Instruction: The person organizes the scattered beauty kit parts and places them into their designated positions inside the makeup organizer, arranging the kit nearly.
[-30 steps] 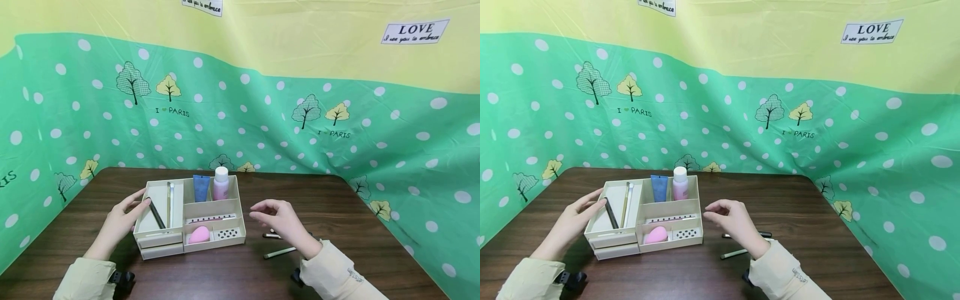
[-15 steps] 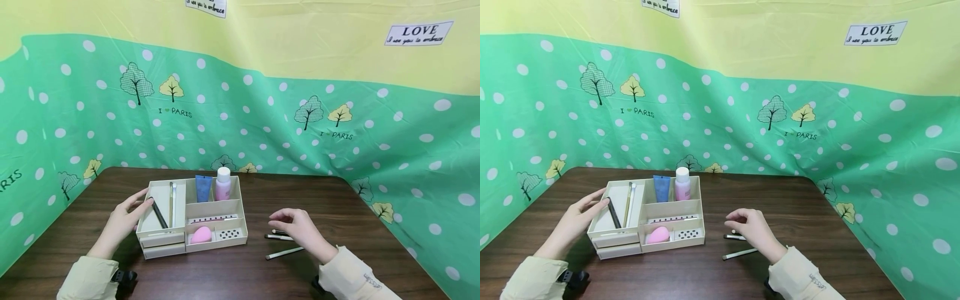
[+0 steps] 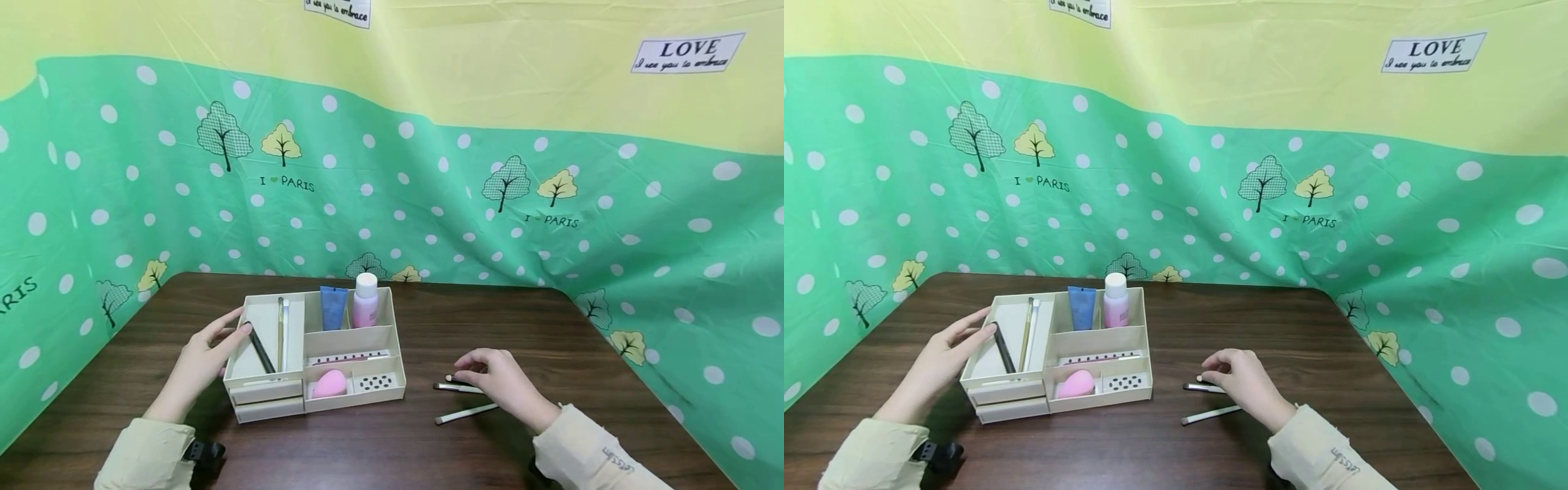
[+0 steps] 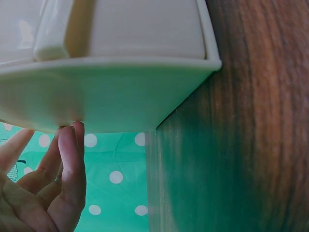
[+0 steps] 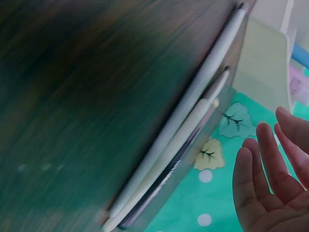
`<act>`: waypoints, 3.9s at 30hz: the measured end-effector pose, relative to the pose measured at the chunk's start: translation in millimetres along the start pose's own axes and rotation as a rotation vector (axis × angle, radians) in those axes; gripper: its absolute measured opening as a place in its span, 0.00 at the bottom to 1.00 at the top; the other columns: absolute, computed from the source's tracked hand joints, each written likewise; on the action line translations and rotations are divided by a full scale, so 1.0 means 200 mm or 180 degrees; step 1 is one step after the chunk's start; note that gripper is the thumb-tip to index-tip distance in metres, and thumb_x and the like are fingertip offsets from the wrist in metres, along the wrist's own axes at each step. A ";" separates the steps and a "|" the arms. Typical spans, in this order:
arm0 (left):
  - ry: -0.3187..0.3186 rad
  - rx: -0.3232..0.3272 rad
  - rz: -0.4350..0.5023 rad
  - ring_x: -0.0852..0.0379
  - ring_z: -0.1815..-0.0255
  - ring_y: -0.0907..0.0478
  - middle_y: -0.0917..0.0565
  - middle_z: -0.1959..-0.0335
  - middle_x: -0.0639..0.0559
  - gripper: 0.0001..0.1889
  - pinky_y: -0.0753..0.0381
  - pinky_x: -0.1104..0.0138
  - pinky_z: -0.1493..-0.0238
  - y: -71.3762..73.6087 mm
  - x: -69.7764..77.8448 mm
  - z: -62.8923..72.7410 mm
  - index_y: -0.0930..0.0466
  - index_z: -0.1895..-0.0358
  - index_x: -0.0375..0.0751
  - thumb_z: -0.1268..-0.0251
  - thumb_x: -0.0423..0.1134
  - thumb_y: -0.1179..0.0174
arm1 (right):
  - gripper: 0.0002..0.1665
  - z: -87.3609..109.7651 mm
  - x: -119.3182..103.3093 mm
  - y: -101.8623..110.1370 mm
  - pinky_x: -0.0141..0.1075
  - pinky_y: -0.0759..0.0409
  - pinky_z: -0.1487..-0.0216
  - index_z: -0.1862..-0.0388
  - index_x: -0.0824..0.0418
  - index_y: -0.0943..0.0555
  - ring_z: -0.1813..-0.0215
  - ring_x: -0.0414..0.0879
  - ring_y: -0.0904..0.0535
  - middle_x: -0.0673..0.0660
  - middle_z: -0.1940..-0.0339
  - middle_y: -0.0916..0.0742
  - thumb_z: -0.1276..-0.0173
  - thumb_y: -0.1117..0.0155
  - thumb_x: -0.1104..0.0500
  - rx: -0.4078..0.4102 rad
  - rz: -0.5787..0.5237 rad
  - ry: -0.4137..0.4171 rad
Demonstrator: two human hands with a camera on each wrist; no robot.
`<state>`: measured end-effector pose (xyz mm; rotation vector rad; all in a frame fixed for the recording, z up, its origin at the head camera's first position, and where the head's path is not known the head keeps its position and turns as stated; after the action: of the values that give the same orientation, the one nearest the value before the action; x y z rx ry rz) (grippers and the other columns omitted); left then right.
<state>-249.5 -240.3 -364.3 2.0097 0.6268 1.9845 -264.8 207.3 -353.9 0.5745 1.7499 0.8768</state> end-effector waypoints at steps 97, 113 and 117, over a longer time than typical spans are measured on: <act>0.0005 -0.0003 -0.0008 0.60 0.61 0.21 0.29 0.34 0.27 0.35 0.18 0.67 0.68 -0.01 0.00 0.00 0.41 0.23 0.47 0.27 0.57 0.47 | 0.10 -0.18 -0.07 0.02 0.34 0.26 0.66 0.58 0.62 0.15 0.65 0.44 0.24 0.53 0.66 0.15 0.37 0.29 0.60 -0.0470 -0.0273 0.0064; 0.0039 -0.0030 -0.0022 0.59 0.60 0.20 0.30 0.34 0.27 0.35 0.18 0.68 0.69 -0.01 -0.01 0.00 0.42 0.22 0.46 0.26 0.56 0.48 | 0.11 -0.19 -0.28 0.00 0.31 0.25 0.63 0.59 0.61 0.17 0.65 0.43 0.19 0.52 0.68 0.13 0.40 0.26 0.61 -0.0330 -0.0558 0.0221; 0.0022 -0.0019 -0.0022 0.59 0.61 0.20 0.29 0.34 0.27 0.35 0.18 0.67 0.69 -0.01 0.00 0.01 0.42 0.23 0.46 0.26 0.57 0.48 | 0.11 -0.19 -0.34 0.00 0.32 0.23 0.63 0.60 0.61 0.18 0.64 0.43 0.19 0.52 0.68 0.13 0.39 0.26 0.61 -0.0302 -0.0688 0.0276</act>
<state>-248.1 -239.3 -365.4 1.9954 0.6278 1.9878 -277.9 146.7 -307.8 0.2822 1.7991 0.8372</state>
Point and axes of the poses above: each hand's wrist, its own z-axis away from the middle knuckle, its own y-axis out of the back of the hand, x = y × z, the point moved 7 cm from there along -z, towards the middle knuckle
